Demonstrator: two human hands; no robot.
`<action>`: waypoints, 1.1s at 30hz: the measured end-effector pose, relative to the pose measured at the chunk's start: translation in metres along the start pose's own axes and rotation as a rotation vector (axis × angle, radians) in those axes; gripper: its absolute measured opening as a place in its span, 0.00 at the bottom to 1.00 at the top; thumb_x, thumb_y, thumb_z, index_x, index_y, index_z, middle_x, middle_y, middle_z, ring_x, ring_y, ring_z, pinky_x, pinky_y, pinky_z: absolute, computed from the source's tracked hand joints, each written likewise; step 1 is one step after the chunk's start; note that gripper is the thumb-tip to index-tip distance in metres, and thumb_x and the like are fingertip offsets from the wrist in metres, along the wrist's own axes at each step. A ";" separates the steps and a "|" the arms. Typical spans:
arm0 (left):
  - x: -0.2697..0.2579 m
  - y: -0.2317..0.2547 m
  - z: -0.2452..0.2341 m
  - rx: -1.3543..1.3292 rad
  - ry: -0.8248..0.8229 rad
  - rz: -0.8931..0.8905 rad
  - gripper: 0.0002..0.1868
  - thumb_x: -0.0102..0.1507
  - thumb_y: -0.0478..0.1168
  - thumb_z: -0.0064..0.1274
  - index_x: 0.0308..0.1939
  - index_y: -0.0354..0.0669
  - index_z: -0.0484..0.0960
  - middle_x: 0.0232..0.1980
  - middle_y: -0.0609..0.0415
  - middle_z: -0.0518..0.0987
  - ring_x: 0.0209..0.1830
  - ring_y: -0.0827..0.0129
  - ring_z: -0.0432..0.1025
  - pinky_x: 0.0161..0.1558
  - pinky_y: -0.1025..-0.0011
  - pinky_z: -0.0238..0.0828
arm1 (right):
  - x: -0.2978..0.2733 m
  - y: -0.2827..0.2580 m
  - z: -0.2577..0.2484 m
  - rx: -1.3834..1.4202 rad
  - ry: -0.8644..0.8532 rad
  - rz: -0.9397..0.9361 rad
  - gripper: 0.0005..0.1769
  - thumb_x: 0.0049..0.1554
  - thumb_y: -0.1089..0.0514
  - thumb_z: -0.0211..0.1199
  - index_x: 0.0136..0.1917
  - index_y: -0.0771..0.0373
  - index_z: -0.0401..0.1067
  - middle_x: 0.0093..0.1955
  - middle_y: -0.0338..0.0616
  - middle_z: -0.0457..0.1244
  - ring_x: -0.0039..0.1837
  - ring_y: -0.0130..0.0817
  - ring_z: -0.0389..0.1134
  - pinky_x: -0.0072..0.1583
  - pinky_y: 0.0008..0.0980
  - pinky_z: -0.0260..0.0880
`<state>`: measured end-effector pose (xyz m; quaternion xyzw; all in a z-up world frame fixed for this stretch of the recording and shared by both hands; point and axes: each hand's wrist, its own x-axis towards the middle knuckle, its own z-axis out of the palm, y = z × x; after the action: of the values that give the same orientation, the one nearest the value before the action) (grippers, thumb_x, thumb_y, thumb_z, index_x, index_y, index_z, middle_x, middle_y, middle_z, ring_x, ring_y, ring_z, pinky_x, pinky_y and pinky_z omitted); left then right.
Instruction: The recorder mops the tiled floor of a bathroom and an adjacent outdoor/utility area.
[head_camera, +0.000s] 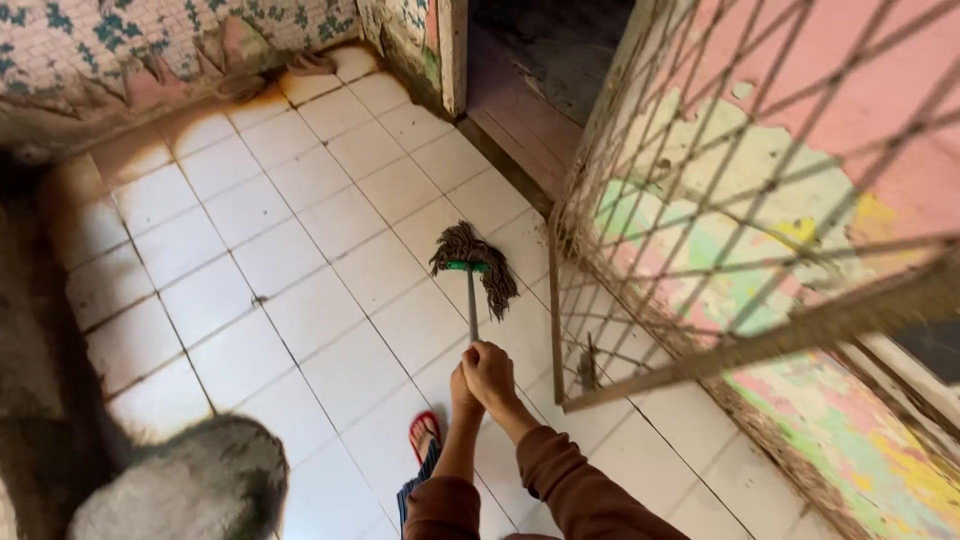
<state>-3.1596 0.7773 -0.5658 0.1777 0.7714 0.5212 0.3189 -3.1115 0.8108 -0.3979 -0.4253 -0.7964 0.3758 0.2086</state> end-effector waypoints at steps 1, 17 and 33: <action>0.018 0.010 -0.002 0.005 -0.004 0.004 0.17 0.61 0.47 0.54 0.48 0.39 0.81 0.46 0.45 0.86 0.43 0.63 0.77 0.46 0.65 0.73 | 0.023 -0.002 0.007 0.003 0.006 0.003 0.14 0.57 0.54 0.55 0.40 0.66 0.73 0.41 0.55 0.69 0.45 0.57 0.70 0.48 0.49 0.70; 0.338 0.170 -0.003 0.061 -0.116 0.148 0.19 0.59 0.48 0.58 0.49 0.43 0.79 0.45 0.42 0.84 0.46 0.48 0.79 0.46 0.60 0.74 | 0.376 -0.031 0.064 -0.010 0.124 0.089 0.11 0.55 0.53 0.59 0.41 0.61 0.78 0.41 0.51 0.71 0.45 0.52 0.72 0.49 0.45 0.73; 0.651 0.278 -0.022 0.017 -0.079 0.394 0.06 0.57 0.37 0.58 0.37 0.41 0.84 0.31 0.45 0.81 0.30 0.62 0.76 0.35 0.65 0.73 | 0.702 -0.024 0.121 0.079 -0.065 0.206 0.15 0.65 0.52 0.53 0.55 0.59 0.77 0.60 0.49 0.68 0.60 0.48 0.68 0.60 0.45 0.65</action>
<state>-3.6679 1.2662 -0.5044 0.3484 0.7128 0.5598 0.2392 -3.5896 1.3366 -0.4466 -0.4839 -0.7396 0.4398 0.1594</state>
